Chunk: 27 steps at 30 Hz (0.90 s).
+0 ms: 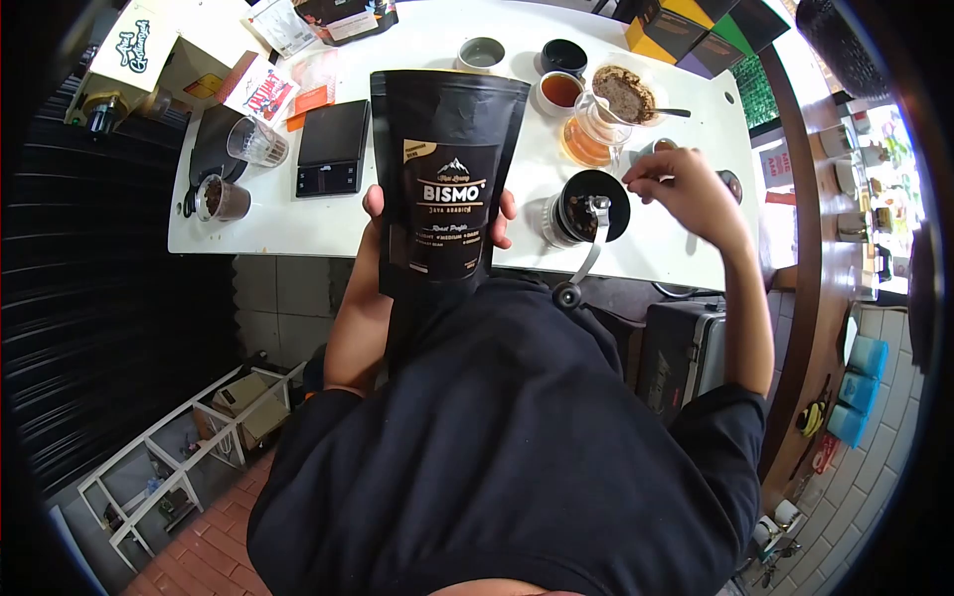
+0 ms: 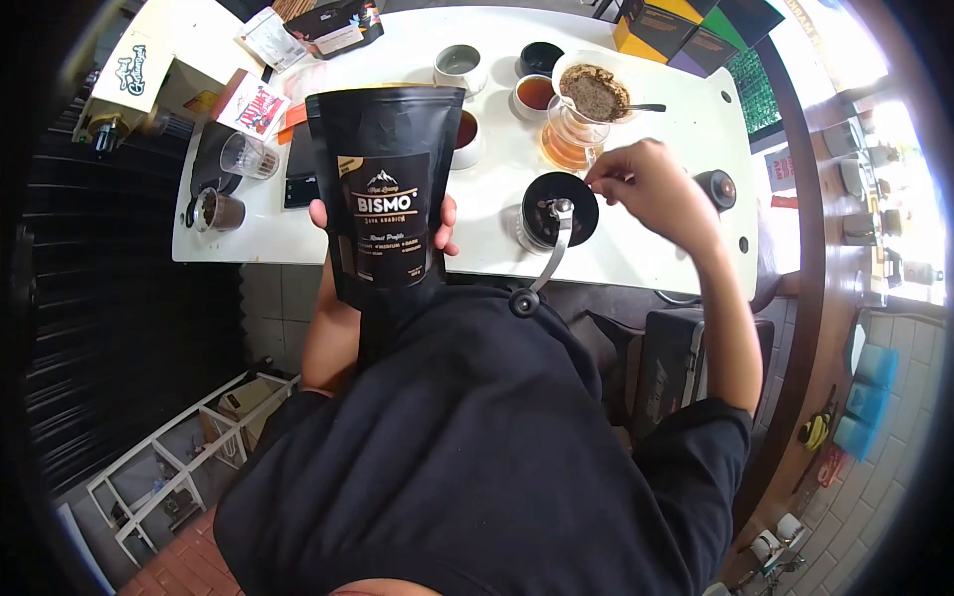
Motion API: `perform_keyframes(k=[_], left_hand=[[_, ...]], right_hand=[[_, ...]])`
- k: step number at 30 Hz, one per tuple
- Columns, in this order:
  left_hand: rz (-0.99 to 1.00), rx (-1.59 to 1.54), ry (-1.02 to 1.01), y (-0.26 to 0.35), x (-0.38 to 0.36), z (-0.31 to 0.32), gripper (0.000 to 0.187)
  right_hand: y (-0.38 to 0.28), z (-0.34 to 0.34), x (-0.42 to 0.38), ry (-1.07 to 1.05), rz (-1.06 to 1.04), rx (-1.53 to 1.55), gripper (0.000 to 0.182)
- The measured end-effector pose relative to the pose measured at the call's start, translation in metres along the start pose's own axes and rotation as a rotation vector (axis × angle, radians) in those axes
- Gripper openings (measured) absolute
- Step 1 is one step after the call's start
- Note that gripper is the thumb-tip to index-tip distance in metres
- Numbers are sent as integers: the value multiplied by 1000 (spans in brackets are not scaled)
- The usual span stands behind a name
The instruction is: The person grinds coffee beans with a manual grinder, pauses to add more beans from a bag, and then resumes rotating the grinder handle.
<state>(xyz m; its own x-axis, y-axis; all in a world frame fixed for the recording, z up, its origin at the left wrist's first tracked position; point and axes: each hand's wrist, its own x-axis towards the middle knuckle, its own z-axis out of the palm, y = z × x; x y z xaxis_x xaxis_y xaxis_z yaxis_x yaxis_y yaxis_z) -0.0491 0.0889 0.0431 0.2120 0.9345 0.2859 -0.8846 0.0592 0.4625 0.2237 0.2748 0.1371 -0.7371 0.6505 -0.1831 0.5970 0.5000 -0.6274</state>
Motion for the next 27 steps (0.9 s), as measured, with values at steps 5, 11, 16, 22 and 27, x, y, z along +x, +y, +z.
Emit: perform_keyframes(k=[5, 11, 16, 22, 27], left_hand=[[-44, -45, 21, 4, 2, -12, 136], [-72, -30, -66, 1, 12, -17, 134], [-85, 1, -6, 4, 4, -18, 135], [-44, -29, 9, 3, -7, -18, 136], [17, -92, 26, 1, -13, -12, 136]], right_hand=[[8, 25, -15, 18, 47, -34, 13], [1, 42, -21, 112, -28, -45, 15], [1, 47, -16, 101, -18, -58, 15], [4, 46, -14, 101, -19, 4, 18], [4, 45, -17, 200, -127, 112, 20]])
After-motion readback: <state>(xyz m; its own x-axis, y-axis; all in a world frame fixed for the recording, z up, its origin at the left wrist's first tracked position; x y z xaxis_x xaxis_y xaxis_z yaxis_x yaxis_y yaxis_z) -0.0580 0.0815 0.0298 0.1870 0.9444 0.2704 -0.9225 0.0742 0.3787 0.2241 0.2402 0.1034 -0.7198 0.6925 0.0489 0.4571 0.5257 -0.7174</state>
